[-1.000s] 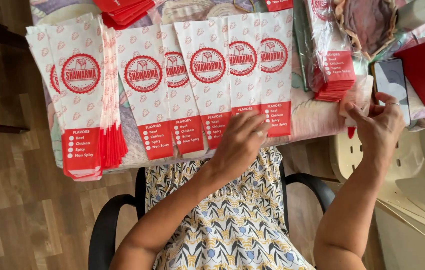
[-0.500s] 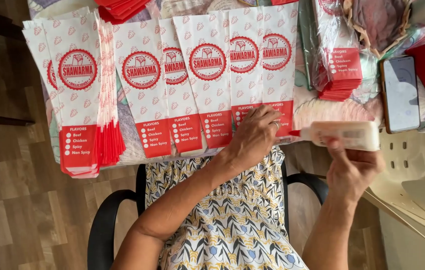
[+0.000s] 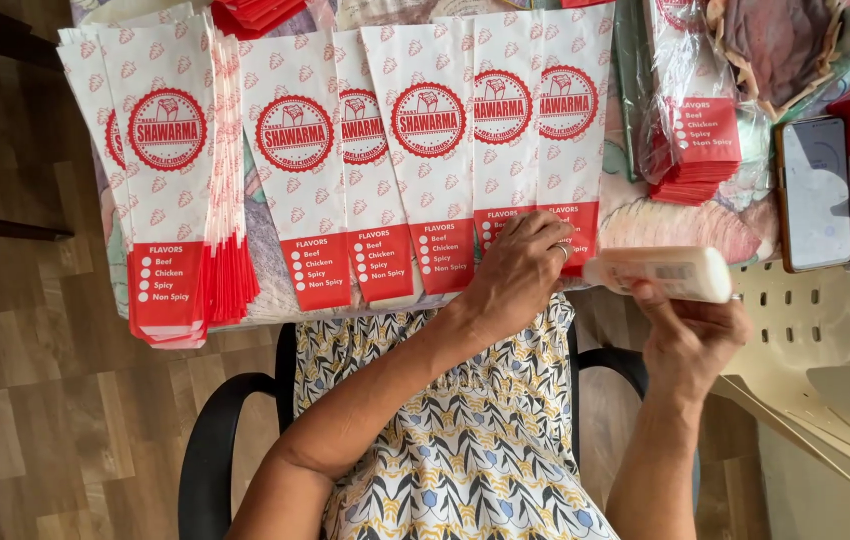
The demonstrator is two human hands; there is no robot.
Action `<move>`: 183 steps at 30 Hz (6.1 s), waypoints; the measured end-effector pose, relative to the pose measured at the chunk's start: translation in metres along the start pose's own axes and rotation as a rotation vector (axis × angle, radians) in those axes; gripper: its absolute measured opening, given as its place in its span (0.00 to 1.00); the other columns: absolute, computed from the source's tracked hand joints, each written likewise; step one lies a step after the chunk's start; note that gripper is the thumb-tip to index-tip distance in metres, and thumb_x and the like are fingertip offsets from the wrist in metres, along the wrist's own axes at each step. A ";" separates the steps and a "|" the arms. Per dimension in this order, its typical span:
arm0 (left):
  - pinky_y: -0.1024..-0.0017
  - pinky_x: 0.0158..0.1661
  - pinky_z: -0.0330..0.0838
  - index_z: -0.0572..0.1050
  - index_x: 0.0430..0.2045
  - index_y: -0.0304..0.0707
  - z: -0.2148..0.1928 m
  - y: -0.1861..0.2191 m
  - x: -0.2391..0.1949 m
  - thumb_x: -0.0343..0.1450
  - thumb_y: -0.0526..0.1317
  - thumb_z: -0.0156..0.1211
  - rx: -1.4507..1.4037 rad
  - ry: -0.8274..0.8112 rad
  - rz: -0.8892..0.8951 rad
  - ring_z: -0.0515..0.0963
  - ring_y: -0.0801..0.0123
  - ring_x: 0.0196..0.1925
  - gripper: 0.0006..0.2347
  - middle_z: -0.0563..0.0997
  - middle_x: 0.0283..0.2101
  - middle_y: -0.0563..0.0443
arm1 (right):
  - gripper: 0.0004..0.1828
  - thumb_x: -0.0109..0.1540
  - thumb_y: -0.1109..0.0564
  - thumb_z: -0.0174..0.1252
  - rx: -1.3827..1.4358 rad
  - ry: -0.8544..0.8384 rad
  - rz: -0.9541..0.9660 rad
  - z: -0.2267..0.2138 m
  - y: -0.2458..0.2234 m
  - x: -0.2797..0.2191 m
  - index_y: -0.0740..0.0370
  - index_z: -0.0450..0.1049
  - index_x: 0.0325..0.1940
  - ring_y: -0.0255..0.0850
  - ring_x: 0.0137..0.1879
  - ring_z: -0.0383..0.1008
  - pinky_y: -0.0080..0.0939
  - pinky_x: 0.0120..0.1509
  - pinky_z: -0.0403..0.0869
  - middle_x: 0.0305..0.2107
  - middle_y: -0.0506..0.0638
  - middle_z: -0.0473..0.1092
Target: The person is organizing and gluing paper shawarma sleeves by laying them out in overlapping rows and applying glue to the edges.
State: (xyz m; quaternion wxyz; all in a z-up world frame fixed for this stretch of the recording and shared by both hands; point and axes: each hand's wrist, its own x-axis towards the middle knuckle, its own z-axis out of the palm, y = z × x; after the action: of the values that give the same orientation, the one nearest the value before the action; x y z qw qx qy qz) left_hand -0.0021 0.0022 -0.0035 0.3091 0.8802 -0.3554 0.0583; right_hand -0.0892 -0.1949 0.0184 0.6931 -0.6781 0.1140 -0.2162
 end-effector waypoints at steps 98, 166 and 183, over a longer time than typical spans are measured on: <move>0.59 0.54 0.68 0.81 0.39 0.28 -0.079 -0.032 -0.060 0.69 0.24 0.63 -0.004 0.242 -0.086 0.73 0.57 0.48 0.07 0.80 0.45 0.43 | 0.20 0.55 0.64 0.74 0.263 0.111 0.075 0.021 0.023 -0.011 0.63 0.73 0.46 0.43 0.53 0.77 0.49 0.63 0.83 0.39 0.50 0.74; 0.63 0.51 0.63 0.82 0.41 0.31 -0.165 -0.060 -0.145 0.64 0.35 0.73 -0.013 -0.031 -0.294 0.70 0.61 0.54 0.14 0.81 0.50 0.43 | 0.25 0.48 0.73 0.73 0.034 -0.386 -0.100 0.136 0.068 -0.056 0.74 0.77 0.49 0.51 0.54 0.77 0.54 0.59 0.77 0.38 0.63 0.77; 0.66 0.52 0.63 0.83 0.36 0.36 -0.135 -0.068 -0.149 0.71 0.34 0.64 -0.030 0.125 -0.336 0.71 0.68 0.52 0.04 0.83 0.47 0.50 | 0.27 0.49 0.71 0.73 -0.009 -0.331 -0.179 0.107 0.085 -0.050 0.75 0.76 0.52 0.53 0.53 0.77 0.55 0.59 0.77 0.41 0.67 0.77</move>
State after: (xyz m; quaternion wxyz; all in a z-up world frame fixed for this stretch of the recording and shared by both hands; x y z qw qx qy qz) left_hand -0.0517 0.2068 0.0229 0.3493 0.9171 -0.1842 0.0550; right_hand -0.0726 -0.0785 -0.0668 0.6772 -0.7151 -0.0613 -0.1621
